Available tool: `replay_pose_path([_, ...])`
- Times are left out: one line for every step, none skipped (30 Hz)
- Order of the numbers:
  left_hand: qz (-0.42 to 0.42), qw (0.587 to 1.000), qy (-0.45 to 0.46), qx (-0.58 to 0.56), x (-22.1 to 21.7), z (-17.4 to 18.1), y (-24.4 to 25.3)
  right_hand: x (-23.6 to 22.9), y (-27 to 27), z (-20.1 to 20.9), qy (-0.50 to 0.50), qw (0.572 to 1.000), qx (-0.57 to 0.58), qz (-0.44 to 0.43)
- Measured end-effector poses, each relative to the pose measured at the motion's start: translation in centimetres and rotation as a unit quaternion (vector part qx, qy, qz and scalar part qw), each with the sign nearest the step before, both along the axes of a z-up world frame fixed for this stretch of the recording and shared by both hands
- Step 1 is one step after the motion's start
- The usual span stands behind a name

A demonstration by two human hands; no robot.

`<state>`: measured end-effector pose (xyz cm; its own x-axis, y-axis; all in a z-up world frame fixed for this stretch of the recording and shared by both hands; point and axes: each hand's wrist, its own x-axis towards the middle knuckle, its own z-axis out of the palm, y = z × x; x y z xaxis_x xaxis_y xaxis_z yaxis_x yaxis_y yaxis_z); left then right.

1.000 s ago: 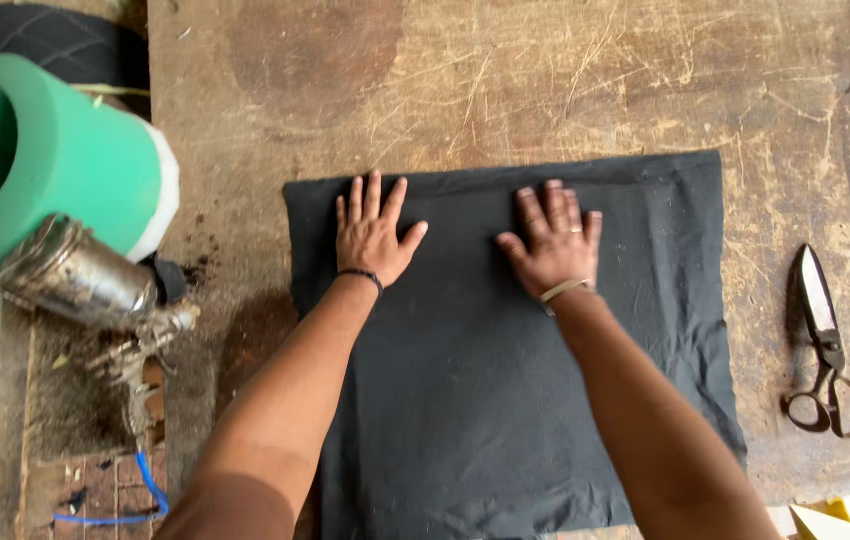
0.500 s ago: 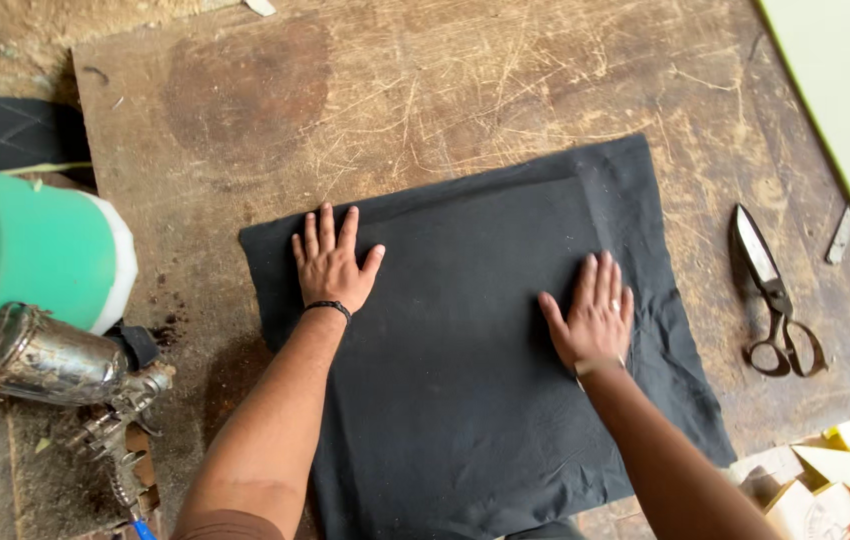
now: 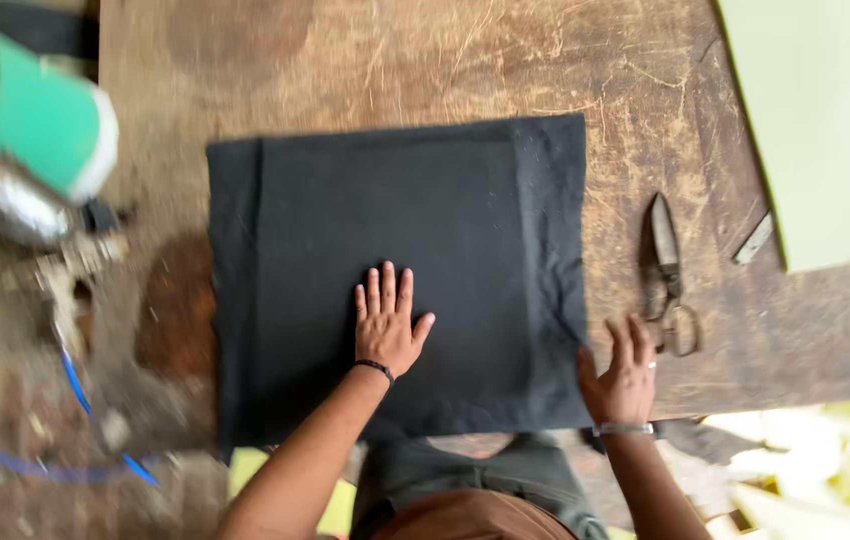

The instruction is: The person lays a black fabric sheet on a wooden workbench, smooths it, and cuts it into a square using large shears. The person then applies adhesive to a yellow foam sheet using a spray gun and places the cut fabric on top. The process is repeated with another fabric piece.

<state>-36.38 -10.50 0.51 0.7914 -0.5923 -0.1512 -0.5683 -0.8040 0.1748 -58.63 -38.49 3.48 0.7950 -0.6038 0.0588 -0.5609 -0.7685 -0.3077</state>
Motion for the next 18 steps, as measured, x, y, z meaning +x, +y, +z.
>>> replay_pose_path([0.000, 1.000, 0.007, -0.006, -3.5, 0.2, -1.6, -0.7, -3.4, 0.5, -0.041, 0.998, -0.045, 0.017])
replay_pose_path([0.024, 0.999, 0.016, -0.017, -6.3, 0.6, -2.8, -0.9, -6.5, 0.9, 0.010, 1.000, -0.007, 0.011])
replay_pose_path([0.047, 0.998, 0.024, -0.028, -8.6, 0.9, -4.5, -0.9, -9.9, 1.6, 0.064, 0.998, 0.028, 0.006])
replay_pose_path([0.057, 0.997, 0.030, -0.036, -10.3, 1.3, -5.0, -0.8, -11.3, 1.6, 0.118, 0.991, 0.064, -0.012])
replay_pose_path([0.087, 0.995, 0.038, -0.023, -12.2, 2.0, -4.7, -0.8, -11.6, 1.1, 0.137, 0.987, 0.081, 0.014])
replay_pose_path([0.106, 0.993, 0.046, -0.025, -13.5, 2.2, -6.3, -1.0, -13.3, 1.1, 0.152, 0.984, 0.084, 0.027])
replay_pose_path([0.124, 0.990, 0.053, -0.028, -14.7, 2.3, -7.7, -1.2, -14.9, 0.8, 0.167, 0.981, 0.087, 0.040])
replay_pose_path([0.129, 0.989, 0.062, -0.021, -16.2, 2.2, -9.1, -1.6, -16.3, 0.3, 0.170, 0.980, 0.088, 0.052])
replay_pose_path([0.133, 0.988, 0.071, -0.015, -17.5, 2.1, -10.1, -2.0, -17.3, -0.6, 0.174, 0.979, 0.090, 0.063])
replay_pose_path([0.143, 0.986, 0.079, 0.002, -18.8, 2.1, -9.7, -2.4, -17.3, -1.9, 0.178, 0.975, 0.102, 0.082])
replay_pose_path([0.152, 0.984, 0.089, -0.010, -20.4, 2.0, -9.9, -3.2, -18.1, -2.8, 0.151, 0.979, 0.134, 0.040])
replay_pose_path([0.161, 0.982, 0.093, -0.021, -21.3, 1.8, -9.8, -3.6, -18.8, -3.8, 0.120, 0.978, 0.168, -0.002])
replay_pose_path([0.169, 0.980, 0.096, -0.032, -22.0, 1.7, -9.7, -3.8, -19.6, -4.7, 0.090, 0.974, 0.204, -0.043])
replay_pose_path([0.184, 0.979, 0.072, -0.040, -22.9, 1.6, -10.2, -4.3, -20.9, -5.4, 0.075, 0.934, 0.340, -0.074])
replay_pose_path([0.199, 0.978, 0.048, -0.048, -24.1, 1.6, -10.6, -4.8, -22.1, -6.0, 0.060, 0.875, 0.470, -0.102])
replay_pose_path([0.210, 0.976, 0.024, -0.058, -25.2, 1.7, -11.2, -5.6, -22.8, -6.6, 0.046, 0.797, 0.587, -0.132])
replay_pose_path([0.210, 0.974, 0.061, -0.066, -26.1, 1.9, -11.8, -6.5, -22.8, -7.2, 0.072, 0.776, 0.616, -0.119])
replay_pose_path([0.208, 0.970, 0.100, -0.078, -27.1, 2.2, -12.8, -7.8, -23.0, -7.5, 0.098, 0.754, 0.640, -0.109])
